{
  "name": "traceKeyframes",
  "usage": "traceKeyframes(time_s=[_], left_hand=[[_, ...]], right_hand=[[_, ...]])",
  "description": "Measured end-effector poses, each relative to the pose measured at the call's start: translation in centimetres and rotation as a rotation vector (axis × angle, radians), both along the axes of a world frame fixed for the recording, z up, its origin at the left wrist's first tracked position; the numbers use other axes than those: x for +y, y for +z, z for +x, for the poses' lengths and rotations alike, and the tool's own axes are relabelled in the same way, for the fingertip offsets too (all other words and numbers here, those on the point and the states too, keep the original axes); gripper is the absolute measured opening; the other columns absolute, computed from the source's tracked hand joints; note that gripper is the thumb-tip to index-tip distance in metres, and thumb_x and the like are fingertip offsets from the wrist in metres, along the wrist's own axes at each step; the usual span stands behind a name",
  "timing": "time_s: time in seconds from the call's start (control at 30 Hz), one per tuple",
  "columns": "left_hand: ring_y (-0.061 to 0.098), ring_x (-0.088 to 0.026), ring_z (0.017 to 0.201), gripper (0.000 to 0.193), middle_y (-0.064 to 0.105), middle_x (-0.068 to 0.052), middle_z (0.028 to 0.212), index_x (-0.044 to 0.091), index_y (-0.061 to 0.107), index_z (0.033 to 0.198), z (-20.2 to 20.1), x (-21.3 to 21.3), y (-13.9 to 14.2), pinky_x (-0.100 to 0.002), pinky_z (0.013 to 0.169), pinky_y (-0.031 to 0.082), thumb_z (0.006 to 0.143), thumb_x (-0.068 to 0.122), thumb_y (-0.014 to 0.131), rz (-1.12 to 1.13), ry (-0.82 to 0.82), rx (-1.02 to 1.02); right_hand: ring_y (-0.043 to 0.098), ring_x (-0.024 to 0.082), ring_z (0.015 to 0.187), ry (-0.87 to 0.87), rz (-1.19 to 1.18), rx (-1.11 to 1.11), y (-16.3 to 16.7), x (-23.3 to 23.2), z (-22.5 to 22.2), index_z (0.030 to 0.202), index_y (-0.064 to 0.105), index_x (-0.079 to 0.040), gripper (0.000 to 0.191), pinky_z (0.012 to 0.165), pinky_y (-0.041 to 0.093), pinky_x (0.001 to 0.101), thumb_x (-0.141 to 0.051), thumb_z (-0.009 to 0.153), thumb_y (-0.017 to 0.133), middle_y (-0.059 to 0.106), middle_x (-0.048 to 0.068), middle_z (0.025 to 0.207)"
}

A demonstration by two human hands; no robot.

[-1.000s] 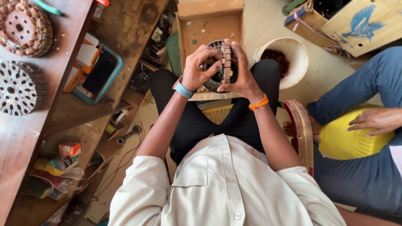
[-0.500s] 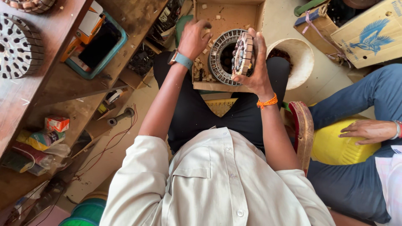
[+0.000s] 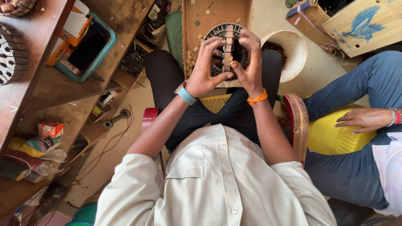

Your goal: The person inserts small rectangular blocks into slots on a circular metal component and then uses pliers to press down on the slots. The person works with the component on a wooden board while sitting in a workshop.

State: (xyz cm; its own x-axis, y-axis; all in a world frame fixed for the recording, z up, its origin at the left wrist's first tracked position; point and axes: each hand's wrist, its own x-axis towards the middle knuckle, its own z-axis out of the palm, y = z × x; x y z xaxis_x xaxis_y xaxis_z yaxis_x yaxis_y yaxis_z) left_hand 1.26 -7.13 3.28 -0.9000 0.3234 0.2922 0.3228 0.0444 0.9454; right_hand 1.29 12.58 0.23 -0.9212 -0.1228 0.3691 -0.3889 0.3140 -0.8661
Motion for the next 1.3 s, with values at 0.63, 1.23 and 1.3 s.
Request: traceKeyframes(time_s=[0.63, 1.23, 1.3], left_hand=[[0.066, -0.014, 0.091, 0.090, 0.049, -0.010, 0.130, 0.014, 0.041, 0.153, -1.7, 0.7, 2.0, -0.030, 0.082, 0.063, 0.080, 0.011, 0.095, -0.124, -0.025, -0.188], [0.067, -0.009, 0.088, 0.079, 0.057, -0.006, 0.131, 0.013, 0.051, 0.151, -2.0, -0.9, 0.4, -0.026, 0.078, 0.065, 0.084, 0.021, 0.092, -0.024, -0.035, -0.232], [0.068, -0.008, 0.086, 0.079, 0.058, -0.006, 0.131, 0.013, 0.051, 0.152, -2.1, -0.9, 0.4, -0.024, 0.076, 0.063, 0.085, 0.021, 0.092, -0.019, -0.027, -0.234]], right_hand=[[0.061, 0.006, 0.086, 0.083, -0.222, -0.623, 5.2, 2.0, -2.9, 0.106, 0.071, 0.003, 0.023, 0.078, 0.050, 0.0223, -0.017, 0.095, 0.070, 0.070, 0.001, 0.096], [0.067, 0.009, 0.089, 0.103, 0.024, -0.056, 2.3, 1.9, -2.7, 0.113, 0.070, -0.007, 0.039, 0.077, 0.058, 0.0228, -0.043, 0.098, 0.072, 0.070, 0.000, 0.106], [0.066, 0.012, 0.092, 0.071, -0.027, -0.074, 3.3, 1.1, -2.2, 0.113, 0.068, -0.004, 0.040, 0.081, 0.056, 0.0256, -0.041, 0.099, 0.076, 0.068, 0.002, 0.108]])
